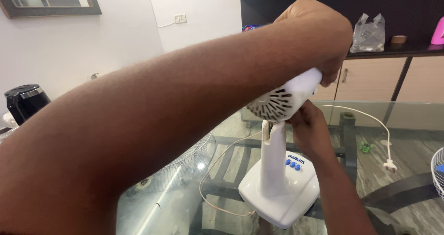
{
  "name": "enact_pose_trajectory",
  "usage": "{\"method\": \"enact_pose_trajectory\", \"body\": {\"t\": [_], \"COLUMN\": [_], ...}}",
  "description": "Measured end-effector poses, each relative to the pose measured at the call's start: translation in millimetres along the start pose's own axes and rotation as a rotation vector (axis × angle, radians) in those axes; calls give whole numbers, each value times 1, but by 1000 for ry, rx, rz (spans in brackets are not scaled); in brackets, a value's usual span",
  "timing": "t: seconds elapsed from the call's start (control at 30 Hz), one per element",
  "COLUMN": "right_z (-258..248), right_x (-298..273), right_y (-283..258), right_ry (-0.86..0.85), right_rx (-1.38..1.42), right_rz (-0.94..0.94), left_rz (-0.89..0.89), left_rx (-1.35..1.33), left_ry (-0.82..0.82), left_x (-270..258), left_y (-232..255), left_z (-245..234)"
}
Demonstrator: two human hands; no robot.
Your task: The person uses a screwdriver to tighten screws on a white fan motor housing, then attaches the motor to the fan stand. The person handles the motor housing, screwdriver, and fan stand.
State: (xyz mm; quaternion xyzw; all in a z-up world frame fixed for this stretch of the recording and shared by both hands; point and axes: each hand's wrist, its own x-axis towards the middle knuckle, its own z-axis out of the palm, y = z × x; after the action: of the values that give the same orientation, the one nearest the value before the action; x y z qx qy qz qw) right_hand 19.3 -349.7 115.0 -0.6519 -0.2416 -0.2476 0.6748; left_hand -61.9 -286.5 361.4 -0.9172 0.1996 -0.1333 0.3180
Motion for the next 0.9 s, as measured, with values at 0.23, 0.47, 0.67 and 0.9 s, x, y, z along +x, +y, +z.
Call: {"method": "enact_pose_trajectory", "body": {"t": [0.23, 0.47, 0.67, 0.9], "right_z": [4, -9, -24, -8], "right_x": [-5, -5, -11, -21], "right_y": [-1, -24, -82, -127], "right_ry": [33, -190, -313, -172], "right_rx": [-270, -92, -482, -742], "right_rz": [102, 224, 289, 374], "left_rz": [-37, -59, -57, -175], "left_rx": [-54, -163, -284, -815], "left_ry": [-57, -70, 135, 305], "left_x": [7, 9, 6, 6], "left_y": [-7, -13, -23, -67], "left_z": [9, 34, 48, 89]}}
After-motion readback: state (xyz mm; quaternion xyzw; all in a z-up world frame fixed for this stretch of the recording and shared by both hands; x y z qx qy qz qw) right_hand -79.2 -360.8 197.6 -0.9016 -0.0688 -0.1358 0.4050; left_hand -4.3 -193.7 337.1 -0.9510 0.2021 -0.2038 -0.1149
